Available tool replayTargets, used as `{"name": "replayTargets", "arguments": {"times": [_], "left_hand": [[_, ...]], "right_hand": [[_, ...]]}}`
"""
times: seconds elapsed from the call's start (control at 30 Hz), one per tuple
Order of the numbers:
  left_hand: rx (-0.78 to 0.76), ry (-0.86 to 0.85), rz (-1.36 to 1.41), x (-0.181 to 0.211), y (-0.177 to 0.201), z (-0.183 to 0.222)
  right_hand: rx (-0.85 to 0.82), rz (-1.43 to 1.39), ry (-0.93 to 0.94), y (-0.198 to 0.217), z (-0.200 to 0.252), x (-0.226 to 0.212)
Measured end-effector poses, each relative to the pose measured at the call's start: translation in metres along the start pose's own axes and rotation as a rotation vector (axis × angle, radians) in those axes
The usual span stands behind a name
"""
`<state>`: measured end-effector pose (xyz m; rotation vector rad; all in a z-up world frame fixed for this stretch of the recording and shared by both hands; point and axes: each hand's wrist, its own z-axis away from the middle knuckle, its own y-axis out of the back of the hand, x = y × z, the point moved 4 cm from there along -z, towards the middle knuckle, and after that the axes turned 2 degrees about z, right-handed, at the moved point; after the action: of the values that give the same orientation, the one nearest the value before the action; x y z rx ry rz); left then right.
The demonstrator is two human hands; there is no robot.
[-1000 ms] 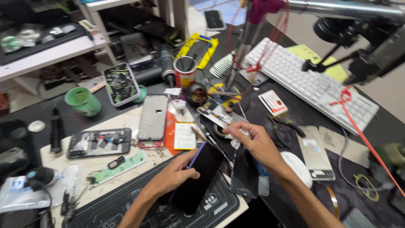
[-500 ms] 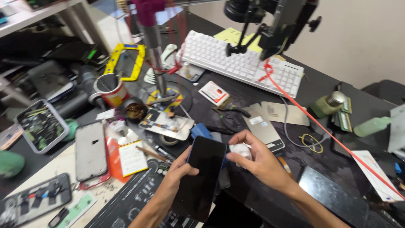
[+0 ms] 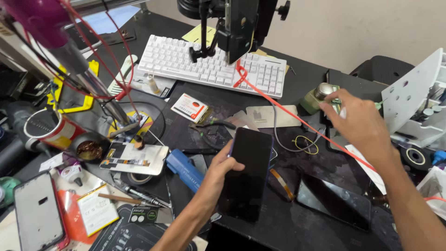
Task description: The person cleans a phone screen with a cloth, removes the back cover of a mobile phone using a pry tool and their hands, and then handles internal components such as a battery and circuitry.
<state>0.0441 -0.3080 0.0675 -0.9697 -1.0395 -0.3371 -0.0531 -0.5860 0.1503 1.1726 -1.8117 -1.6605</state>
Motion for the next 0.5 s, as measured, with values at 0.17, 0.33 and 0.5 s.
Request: {"name": "replayTargets", "arguments": {"times": [0.17, 0.33, 0.5], "left_hand": [[0.074, 0.094, -0.041, -0.008, -0.012, -0.012], [0.043, 0.035, 0.029, 0.0, -0.003, -0.012], [0.125, -0.012, 0.069, 0.017, 0.019, 0.002]], "right_hand": [[0.032, 0.1, 0.017, -0.022, -0.045, 0.028], [0.017, 0.091, 0.004, -0.041, -0.061, 0.045], [0.177, 0.019, 0.096, -0.03, -0.051, 0.033]]}}
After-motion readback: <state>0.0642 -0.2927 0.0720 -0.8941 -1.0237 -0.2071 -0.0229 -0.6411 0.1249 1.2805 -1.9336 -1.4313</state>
